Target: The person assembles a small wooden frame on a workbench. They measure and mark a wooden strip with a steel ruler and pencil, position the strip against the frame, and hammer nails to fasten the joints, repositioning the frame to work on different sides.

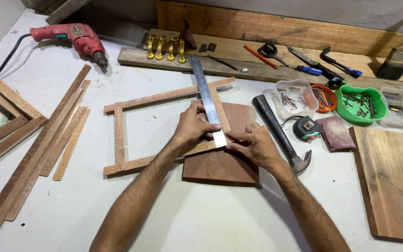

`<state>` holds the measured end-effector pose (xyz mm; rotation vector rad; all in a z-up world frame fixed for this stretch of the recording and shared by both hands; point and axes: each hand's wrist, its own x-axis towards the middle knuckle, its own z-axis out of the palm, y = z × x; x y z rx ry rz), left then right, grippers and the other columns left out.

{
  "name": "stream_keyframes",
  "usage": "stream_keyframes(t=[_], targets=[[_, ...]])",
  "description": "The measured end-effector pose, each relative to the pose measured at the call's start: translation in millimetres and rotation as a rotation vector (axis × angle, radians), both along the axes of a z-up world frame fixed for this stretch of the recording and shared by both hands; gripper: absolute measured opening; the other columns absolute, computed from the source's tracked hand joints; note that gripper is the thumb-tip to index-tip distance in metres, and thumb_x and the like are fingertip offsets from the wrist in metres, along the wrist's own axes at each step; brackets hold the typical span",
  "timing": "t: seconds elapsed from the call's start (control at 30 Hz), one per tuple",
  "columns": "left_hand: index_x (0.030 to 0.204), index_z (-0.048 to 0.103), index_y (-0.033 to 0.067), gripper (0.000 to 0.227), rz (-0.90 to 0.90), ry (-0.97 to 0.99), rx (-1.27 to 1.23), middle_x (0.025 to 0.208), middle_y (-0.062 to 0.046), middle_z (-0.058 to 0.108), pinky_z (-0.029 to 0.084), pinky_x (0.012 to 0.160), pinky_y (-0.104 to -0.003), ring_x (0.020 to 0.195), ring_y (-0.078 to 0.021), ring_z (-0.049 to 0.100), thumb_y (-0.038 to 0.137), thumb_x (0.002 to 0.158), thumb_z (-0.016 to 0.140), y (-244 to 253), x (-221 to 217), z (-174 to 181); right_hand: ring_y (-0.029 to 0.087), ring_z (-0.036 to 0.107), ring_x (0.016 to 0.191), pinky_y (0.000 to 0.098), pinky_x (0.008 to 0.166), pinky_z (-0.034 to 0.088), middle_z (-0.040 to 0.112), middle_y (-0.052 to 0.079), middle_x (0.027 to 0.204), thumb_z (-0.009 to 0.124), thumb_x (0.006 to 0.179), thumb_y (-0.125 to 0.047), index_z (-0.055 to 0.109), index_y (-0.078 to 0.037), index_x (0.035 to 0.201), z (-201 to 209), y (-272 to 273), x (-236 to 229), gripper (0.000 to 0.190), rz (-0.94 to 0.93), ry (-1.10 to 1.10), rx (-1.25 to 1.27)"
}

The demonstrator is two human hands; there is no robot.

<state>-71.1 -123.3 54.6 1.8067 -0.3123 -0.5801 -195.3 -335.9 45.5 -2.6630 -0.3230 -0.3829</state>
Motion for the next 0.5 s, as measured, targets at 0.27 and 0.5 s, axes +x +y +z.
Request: stream_keyframes(t=[0.27, 0.5], targets=[[0.134, 0.044, -0.0062, 0.068, 0.017, 0.014, -0.016, 0.081, -0.013, 0.075, 0.063, 0.053, -0.023, 0.066, -0.0153, 0.075, 0.009, 0.081, 0.082, 0.2, -6.3, 5.5, 0.016, 0.039, 0.066, 0.0359, 0.058, 0.033, 0.049, -0.001, 0.063, 0.084, 0.077, -0.048, 0.082, -0.026, 0.113, -6.6, -3.9, 2.2, 0.043, 0.041, -0.010, -0.004], [0.135, 0.042, -0.0055, 0.068, 0.032, 0.029, -0.007, 0.084, -0.015, 0.074, 0.063, 0.053, -0.023, 0.067, -0.0171, 0.076, 0.008, 0.080, 0.082, -1.1, -6.9, 10.8, 0.017, 0.040, 0.066, 0.0361, 0.059, 0.033, 0.049, -0.002, 0.061, 0.082, 0.075, -0.052, 0.082, -0.027, 0.113, -5.9, -3.4, 4.7, 0.045, 0.008, 0.066, 0.011]])
